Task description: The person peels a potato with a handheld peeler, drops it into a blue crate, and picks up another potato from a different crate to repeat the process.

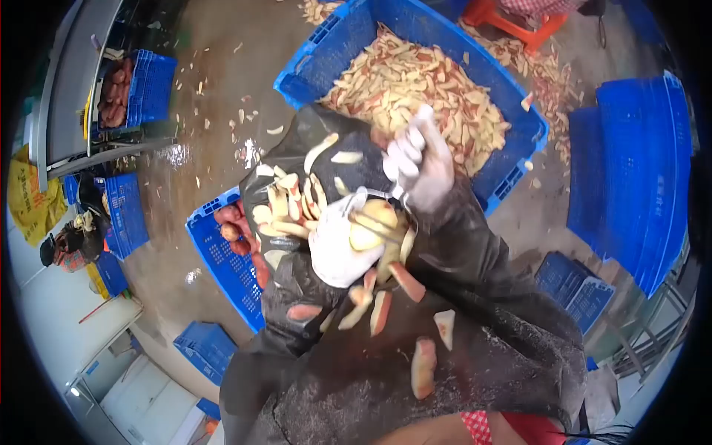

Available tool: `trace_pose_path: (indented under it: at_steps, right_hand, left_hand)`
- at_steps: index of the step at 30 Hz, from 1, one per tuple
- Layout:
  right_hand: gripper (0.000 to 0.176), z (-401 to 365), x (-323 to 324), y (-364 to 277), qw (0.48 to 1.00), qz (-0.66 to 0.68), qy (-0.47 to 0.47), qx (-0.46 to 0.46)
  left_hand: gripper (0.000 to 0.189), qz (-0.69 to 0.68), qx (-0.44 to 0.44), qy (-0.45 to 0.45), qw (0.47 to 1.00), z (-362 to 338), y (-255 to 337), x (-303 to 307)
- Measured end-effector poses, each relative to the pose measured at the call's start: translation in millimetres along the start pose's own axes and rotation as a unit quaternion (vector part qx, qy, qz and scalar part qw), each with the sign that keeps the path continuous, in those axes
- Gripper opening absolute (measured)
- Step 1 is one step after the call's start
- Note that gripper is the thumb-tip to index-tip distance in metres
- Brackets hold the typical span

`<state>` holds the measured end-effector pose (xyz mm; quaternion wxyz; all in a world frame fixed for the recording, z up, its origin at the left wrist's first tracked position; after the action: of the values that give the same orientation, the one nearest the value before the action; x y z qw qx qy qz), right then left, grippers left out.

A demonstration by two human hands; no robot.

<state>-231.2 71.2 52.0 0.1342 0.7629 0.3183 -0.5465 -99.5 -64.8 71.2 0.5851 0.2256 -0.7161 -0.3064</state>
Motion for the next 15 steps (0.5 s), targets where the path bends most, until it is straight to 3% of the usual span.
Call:
trace_pose_path:
  at_steps: [1, 2, 3, 4, 5, 6, 7, 9, 11, 12, 13, 15]
  right_hand:
    - [0.043, 19.1, 25.2, 1.7, 0.994, 0.084, 0.071, 0.017]
    - [0.043, 42.1, 70.7, -6.9, 0.995, 0.099, 0.019, 0.026]
    - [0.042, 55.7, 103.0, -16.8, 0.992, 0.114, -0.033, 0.035]
    - [0.04, 31.0, 62.5, -14.3, 0.986, 0.036, -0.139, 0.08]
    - [0.038, 20.4, 43.7, -4.4, 0.957, 0.201, -0.202, -0.052]
    - [0.038, 15.8, 33.1, 4.8, 0.987, 0.138, -0.067, -0.052]
    - [0.038, 18.0, 27.6, 7.0, 0.995, 0.068, 0.061, -0.05]
    - [0.034, 48.4, 90.0, -7.3, 0.998, 0.045, 0.028, -0.014]
    - [0.033, 16.7, 46.5, -8.5, 0.975, 0.149, -0.129, -0.102]
    - [0.034, 0.3, 18.0, 2.6, 0.993, 0.024, -0.086, -0.081]
    - [0.037, 3.3, 10.3, 5.0, 0.996, 0.022, 0.05, -0.072]
    - [0.039, 40.0, 74.3, -4.9, 0.993, 0.039, 0.108, -0.009]
  left_hand:
    - [0.065, 0.002, 0.004, 0.055, 0.998, 0.3, 2.9, -2.8]
    - [0.062, 0.004, 0.009, 0.109, 0.994, 0.3, 5.8, -5.8]
    - [0.061, -0.012, -0.007, 0.103, 0.995, -3.4, 7.3, -2.9]
    - [0.061, -0.028, -0.023, 0.1, 0.994, 0.4, 4.0, 0.5]
    - [0.06, -0.046, -0.031, 0.093, 0.994, 0.8, 3.7, 0.9]
    - [0.06, -0.14, 0.02, 0.07, 0.987, 1.3, 4.6, 0.6]
    - [0.062, -0.015, -0.073, 0.08, 0.994, -1.8, -4.8, -5.8]
    - [0.061, 0.013, -0.036, 0.13, 0.991, -6.0, -1.3, -7.4]
    - [0.058, -0.041, -0.034, 0.089, 0.995, -6.0, -11.8, -10.5]
    - [0.053, -0.066, -0.012, 0.076, 0.995, -6.6, -8.3, -8.9]
    - [0.048, -0.037, -0.017, 0.08, 0.996, -6.4, -10.4, -11.5]
    - [0.047, 0.019, -0.055, 0.128, 0.99, -4.5, -11.4, -12.7]
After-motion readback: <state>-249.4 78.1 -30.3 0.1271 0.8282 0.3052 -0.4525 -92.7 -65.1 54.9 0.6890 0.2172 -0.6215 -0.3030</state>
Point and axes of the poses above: each hand's wrist, its own z-axis towards the middle knuckle, its own x-axis out of the back of the hand, y = z × x, the point moved 1 cm from there along z, towards the middle knuckle, and after that the axes turned 4 degrees about -y, right-handed, at the moved point
